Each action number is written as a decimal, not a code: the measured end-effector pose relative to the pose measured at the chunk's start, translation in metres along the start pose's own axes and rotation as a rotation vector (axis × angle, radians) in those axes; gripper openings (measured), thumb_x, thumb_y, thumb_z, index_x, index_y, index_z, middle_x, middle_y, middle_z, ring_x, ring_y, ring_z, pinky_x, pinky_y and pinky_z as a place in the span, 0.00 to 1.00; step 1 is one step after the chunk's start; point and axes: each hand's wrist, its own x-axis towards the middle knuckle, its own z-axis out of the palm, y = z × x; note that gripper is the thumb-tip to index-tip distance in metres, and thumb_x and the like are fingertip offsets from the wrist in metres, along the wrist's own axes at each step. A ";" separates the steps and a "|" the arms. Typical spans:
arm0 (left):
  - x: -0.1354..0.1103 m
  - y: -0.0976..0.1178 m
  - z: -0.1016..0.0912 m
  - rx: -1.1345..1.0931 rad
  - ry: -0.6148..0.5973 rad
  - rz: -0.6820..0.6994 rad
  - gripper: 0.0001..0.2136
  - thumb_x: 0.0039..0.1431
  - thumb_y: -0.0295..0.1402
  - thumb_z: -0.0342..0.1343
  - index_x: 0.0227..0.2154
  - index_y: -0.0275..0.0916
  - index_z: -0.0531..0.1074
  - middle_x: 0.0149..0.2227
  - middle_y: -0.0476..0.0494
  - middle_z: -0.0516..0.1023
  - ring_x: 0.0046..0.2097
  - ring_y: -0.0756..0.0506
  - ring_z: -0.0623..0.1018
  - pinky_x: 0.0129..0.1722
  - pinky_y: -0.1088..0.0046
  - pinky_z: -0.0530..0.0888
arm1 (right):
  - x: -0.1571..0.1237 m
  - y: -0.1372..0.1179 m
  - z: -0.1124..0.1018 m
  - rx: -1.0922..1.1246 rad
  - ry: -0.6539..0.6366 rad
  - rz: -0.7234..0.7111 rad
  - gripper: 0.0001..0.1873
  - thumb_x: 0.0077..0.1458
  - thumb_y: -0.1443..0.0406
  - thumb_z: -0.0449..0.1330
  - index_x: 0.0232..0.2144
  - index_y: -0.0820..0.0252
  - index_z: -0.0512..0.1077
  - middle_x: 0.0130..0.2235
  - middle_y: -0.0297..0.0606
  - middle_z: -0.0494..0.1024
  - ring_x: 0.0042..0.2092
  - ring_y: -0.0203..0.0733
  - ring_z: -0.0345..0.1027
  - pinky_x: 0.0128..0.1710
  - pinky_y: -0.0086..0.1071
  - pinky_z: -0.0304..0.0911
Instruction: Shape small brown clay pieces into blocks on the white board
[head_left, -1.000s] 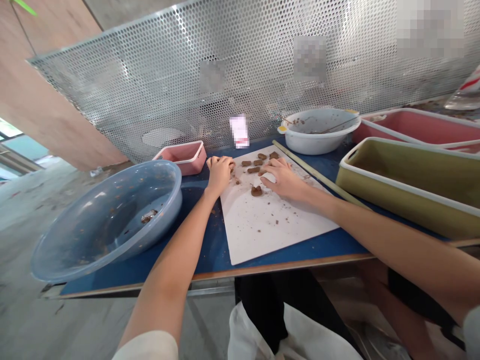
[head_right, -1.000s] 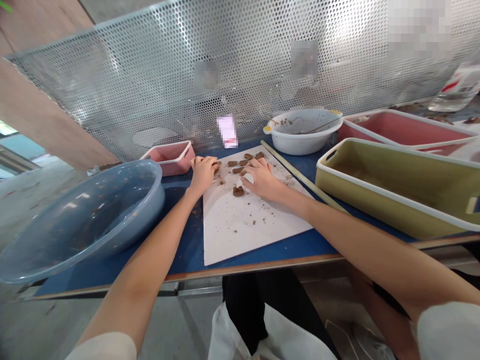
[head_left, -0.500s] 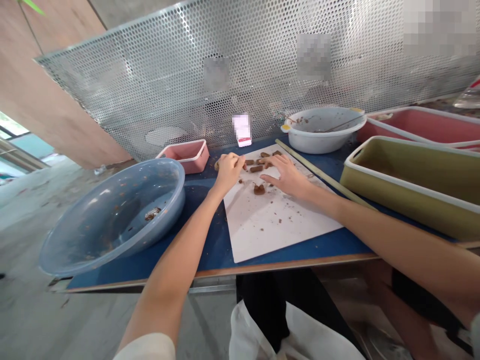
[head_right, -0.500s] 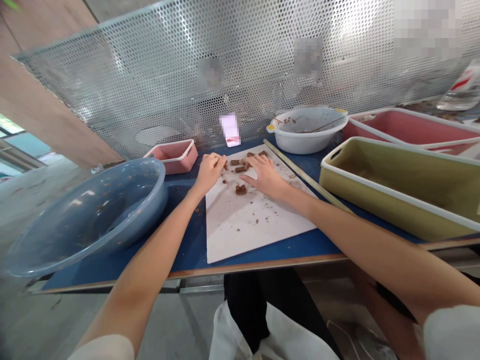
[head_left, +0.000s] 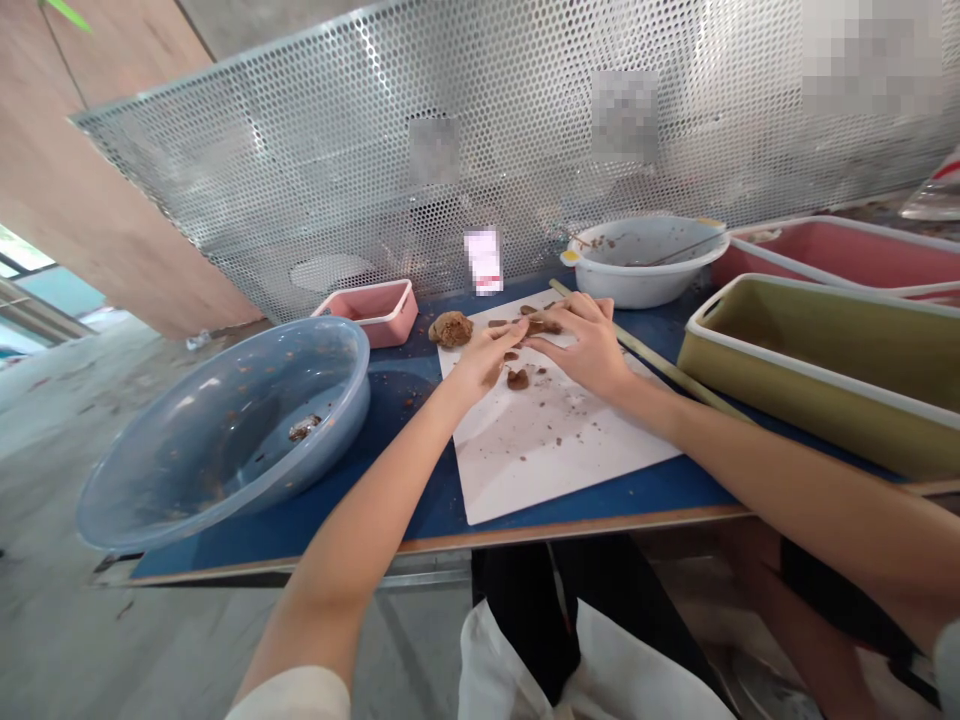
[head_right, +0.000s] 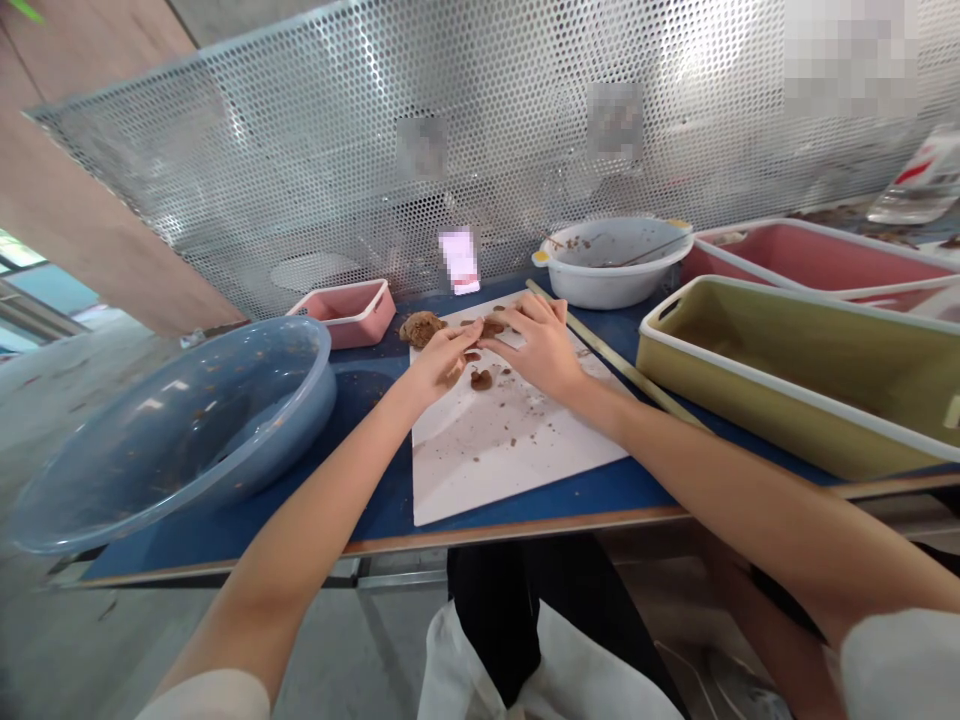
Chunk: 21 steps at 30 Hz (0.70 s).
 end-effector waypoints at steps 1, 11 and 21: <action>0.000 -0.001 0.002 -0.050 -0.011 -0.034 0.23 0.53 0.57 0.78 0.34 0.41 0.86 0.41 0.42 0.85 0.43 0.45 0.77 0.45 0.66 0.70 | 0.000 -0.002 -0.002 -0.016 -0.011 0.009 0.17 0.75 0.47 0.62 0.47 0.48 0.85 0.43 0.42 0.81 0.49 0.55 0.74 0.57 0.53 0.57; -0.003 0.012 0.004 -0.110 -0.029 -0.074 0.20 0.47 0.48 0.84 0.31 0.40 0.85 0.39 0.44 0.83 0.40 0.47 0.75 0.45 0.66 0.69 | 0.001 -0.002 -0.004 -0.104 -0.015 -0.107 0.21 0.80 0.50 0.56 0.44 0.49 0.85 0.40 0.41 0.80 0.44 0.50 0.73 0.56 0.53 0.56; 0.001 0.011 -0.003 0.066 -0.086 -0.001 0.23 0.49 0.57 0.81 0.29 0.41 0.85 0.36 0.43 0.80 0.41 0.44 0.73 0.42 0.64 0.66 | 0.002 0.012 -0.010 -0.142 -0.070 -0.223 0.20 0.81 0.52 0.53 0.50 0.45 0.86 0.41 0.41 0.81 0.44 0.50 0.71 0.53 0.53 0.58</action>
